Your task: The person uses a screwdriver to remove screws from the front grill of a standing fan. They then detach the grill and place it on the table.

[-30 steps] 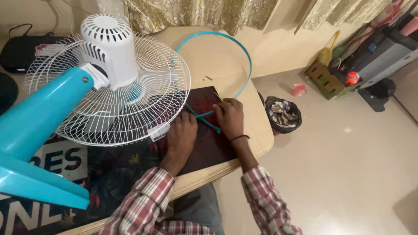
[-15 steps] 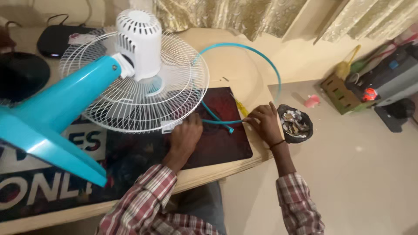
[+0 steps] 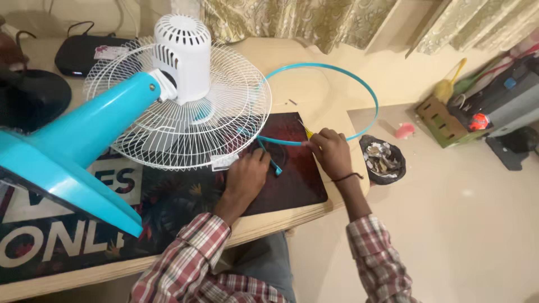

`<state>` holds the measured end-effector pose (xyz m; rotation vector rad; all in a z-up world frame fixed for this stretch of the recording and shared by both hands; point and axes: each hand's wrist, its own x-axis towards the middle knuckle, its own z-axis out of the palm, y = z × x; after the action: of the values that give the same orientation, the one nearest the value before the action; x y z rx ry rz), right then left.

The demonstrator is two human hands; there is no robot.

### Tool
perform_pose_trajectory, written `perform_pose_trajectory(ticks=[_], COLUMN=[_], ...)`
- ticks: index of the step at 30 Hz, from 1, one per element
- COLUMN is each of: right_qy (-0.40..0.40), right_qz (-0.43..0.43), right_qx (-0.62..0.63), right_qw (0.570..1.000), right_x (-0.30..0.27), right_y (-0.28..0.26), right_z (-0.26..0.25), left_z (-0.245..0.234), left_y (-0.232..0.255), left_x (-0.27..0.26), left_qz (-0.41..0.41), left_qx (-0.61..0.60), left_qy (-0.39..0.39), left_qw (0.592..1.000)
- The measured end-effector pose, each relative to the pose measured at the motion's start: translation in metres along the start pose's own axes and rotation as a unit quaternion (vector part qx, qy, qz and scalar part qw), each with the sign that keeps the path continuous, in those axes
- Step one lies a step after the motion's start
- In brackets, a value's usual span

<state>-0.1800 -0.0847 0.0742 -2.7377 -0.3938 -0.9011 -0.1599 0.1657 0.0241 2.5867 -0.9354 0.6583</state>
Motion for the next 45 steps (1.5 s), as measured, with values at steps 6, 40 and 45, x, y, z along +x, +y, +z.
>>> perform_pose_trajectory(ticks=[6,40,45], right_qy=[0.030,0.009,-0.012], right_qz=[0.018,0.130,0.177], right_qx=[-0.042,-0.047,-0.010], right_qw=[0.998,0.990,0.984], right_x=[-0.004,0.089,0.104], right_y=[-0.010,-0.026,-0.011], right_z=[-0.013,0.127,0.142], left_z=[-0.029,-0.050,-0.055], left_y=[-0.007,-0.058,-0.062], left_x=[-0.008,0.017,0.016], left_qz=[0.066,-0.074,-0.060], left_qx=[0.163,0.232,0.236], left_qy=[0.124,0.070,0.082], left_qw=[0.977,0.967,0.967])
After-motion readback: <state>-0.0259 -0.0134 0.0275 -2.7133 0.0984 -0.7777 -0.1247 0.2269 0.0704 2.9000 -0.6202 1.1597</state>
